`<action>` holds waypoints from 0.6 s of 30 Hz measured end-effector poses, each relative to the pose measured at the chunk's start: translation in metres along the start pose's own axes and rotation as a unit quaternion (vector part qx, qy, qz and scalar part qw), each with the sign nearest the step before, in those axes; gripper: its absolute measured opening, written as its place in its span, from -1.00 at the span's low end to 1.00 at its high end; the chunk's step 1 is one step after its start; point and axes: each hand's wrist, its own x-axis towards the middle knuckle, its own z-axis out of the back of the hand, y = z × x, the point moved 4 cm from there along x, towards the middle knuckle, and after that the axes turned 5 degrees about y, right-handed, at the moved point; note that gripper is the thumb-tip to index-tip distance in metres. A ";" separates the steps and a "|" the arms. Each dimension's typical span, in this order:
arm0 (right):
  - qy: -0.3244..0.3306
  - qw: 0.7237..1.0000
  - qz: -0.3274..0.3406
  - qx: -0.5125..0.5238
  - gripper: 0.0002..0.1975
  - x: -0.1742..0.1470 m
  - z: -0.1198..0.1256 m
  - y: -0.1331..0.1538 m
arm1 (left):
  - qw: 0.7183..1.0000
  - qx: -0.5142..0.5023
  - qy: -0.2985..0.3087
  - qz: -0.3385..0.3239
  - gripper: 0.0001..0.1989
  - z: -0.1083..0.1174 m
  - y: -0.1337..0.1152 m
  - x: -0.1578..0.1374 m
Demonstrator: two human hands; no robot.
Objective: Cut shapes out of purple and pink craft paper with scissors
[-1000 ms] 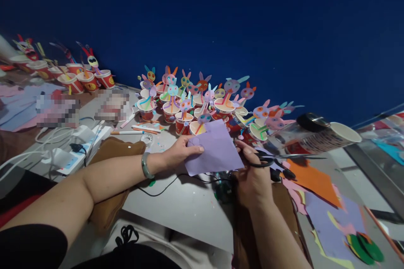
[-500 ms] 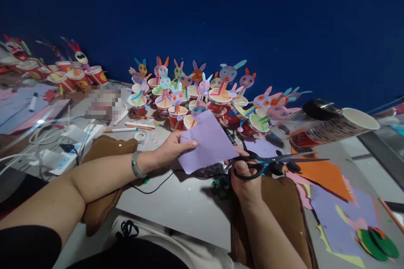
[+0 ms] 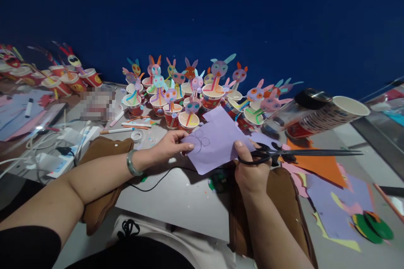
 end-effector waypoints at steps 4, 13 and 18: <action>-0.025 0.999 0.018 0.032 -0.74 -0.002 -0.004 0.012 | 1.000 0.013 0.015 0.007 -0.56 0.000 -0.004 0.001; -0.046 0.998 0.036 0.021 -0.60 -0.010 0.001 0.012 | 0.994 0.074 0.075 0.008 -0.65 -0.006 -0.005 0.000; 0.024 0.995 0.084 0.047 -0.60 -0.002 -0.006 0.015 | 0.999 -0.003 0.043 -0.023 -0.63 0.001 -0.019 0.000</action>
